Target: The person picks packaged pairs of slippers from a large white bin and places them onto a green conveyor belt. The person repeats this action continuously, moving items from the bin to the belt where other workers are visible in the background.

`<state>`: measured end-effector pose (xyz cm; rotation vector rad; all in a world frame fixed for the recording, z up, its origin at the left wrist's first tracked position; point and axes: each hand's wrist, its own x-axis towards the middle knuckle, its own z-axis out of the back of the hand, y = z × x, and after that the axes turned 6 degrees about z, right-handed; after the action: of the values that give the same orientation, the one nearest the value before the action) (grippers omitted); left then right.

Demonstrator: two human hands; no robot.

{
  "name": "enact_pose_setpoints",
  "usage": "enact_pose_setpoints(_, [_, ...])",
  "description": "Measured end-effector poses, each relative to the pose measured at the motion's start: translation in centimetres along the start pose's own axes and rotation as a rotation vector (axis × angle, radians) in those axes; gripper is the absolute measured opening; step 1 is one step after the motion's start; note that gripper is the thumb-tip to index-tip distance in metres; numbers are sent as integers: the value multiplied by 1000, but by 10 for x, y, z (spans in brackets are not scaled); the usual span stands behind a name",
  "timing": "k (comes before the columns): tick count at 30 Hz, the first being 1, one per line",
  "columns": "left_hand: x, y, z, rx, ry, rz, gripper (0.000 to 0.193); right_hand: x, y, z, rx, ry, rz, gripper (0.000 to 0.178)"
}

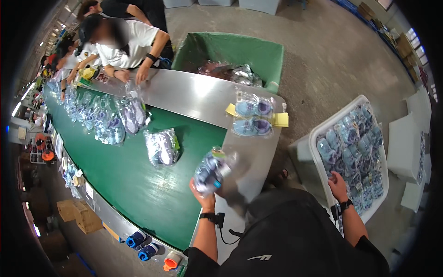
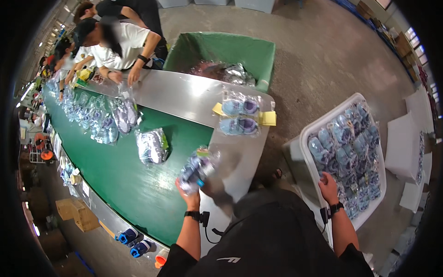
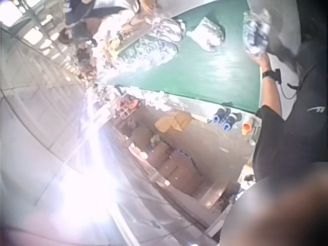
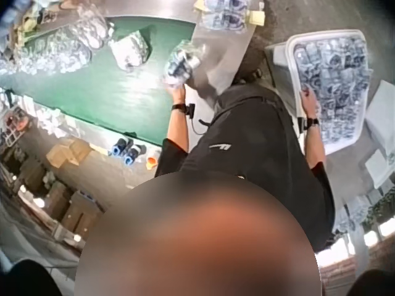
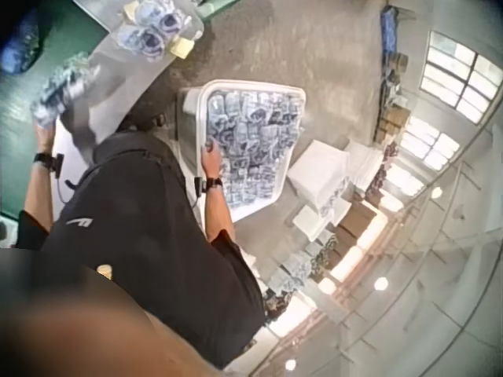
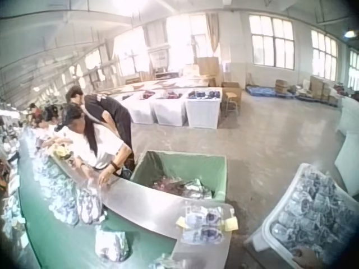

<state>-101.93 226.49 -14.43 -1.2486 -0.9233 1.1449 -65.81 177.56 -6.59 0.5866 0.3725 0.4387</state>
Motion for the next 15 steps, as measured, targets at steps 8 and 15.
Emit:
enact_pose_setpoints(8, [-43,-27,29,-424,77,812,63,29,37,-11,166,134,1,47])
enact_pose_setpoints(15, [-34,-50,-21,-98,408,561,93,63,105,-9,229,220,180,41])
